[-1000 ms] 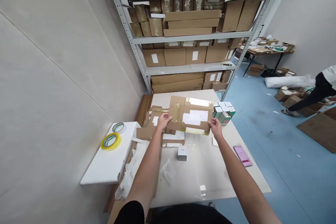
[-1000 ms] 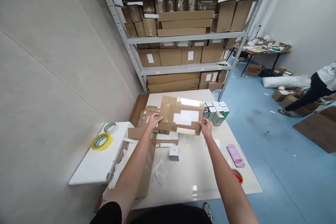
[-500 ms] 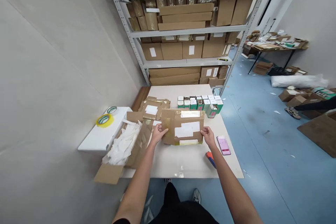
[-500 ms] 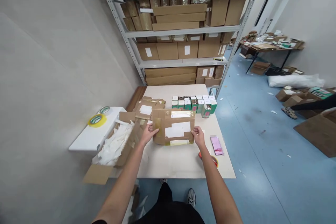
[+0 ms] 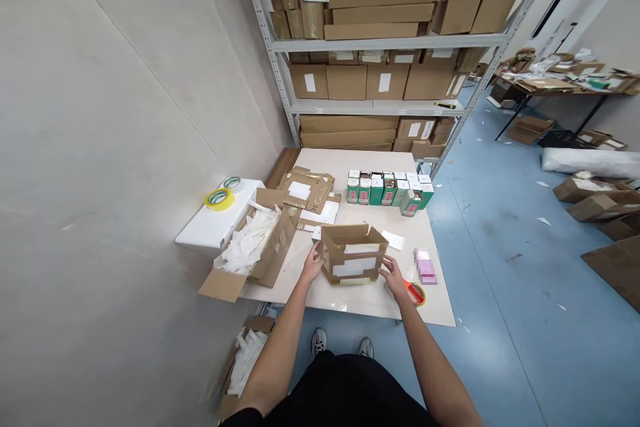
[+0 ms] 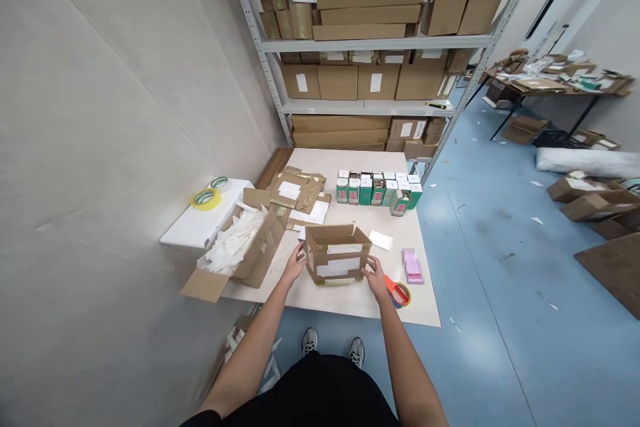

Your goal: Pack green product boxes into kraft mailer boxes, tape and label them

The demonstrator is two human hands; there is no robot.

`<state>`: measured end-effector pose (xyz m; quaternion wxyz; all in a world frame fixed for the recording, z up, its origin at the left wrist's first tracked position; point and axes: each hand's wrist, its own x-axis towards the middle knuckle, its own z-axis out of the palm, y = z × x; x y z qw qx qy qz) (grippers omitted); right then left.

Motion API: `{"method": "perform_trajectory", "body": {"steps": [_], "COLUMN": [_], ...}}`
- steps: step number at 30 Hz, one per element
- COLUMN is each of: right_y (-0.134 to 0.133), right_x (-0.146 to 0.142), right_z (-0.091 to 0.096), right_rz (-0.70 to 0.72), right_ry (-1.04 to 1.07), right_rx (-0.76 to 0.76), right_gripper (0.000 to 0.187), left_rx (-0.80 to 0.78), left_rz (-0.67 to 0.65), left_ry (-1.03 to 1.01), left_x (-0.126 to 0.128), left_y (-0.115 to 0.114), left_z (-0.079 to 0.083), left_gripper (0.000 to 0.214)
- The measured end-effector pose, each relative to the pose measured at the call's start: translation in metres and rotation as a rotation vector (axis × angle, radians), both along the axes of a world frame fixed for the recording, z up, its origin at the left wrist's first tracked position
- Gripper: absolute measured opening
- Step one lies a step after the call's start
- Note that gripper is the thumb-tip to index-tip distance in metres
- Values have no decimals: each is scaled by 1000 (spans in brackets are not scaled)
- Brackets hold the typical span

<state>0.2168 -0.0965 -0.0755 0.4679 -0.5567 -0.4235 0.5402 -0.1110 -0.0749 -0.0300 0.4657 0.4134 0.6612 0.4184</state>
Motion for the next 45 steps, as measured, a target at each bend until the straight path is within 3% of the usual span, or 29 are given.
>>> {"method": "perform_trajectory", "body": {"steps": [6,12,16,19,25,33,39,45], "right_y": [-26,-14,-12,-13,-13,-18,-20,-26], "right_x": [-18,-24,-32,-41,-51,-65,-78,-70], "right_z": [-5,1,3,3,-1,11,15,15], "right_rz": [61,-20,-72,-158,-329,-509,-487,-418], "right_ry": [-99,-180,-203,-225,-293,-371,-324,-335], "right_rx": [-57,-13,6,-34,-71,-105,-101,-146], "right_gripper": [53,55,55,55,46,52,56,46], "left_rx": [-184,29,0,-57,72,100,95,107], "left_rz": [-75,-7,-130,-229,-323,-566,-779,-803], "left_ry": [-145,199,339,330,285,160,255,321], "left_x": [14,20,20,20,16,6,-7,4], "left_y": [-11,1,21,28,10,1,-1,-4], "left_z": [-19,-4,10,10,-1,-3,-13,-36], "left_gripper": [60,74,66,50,30,38,73,51]}}
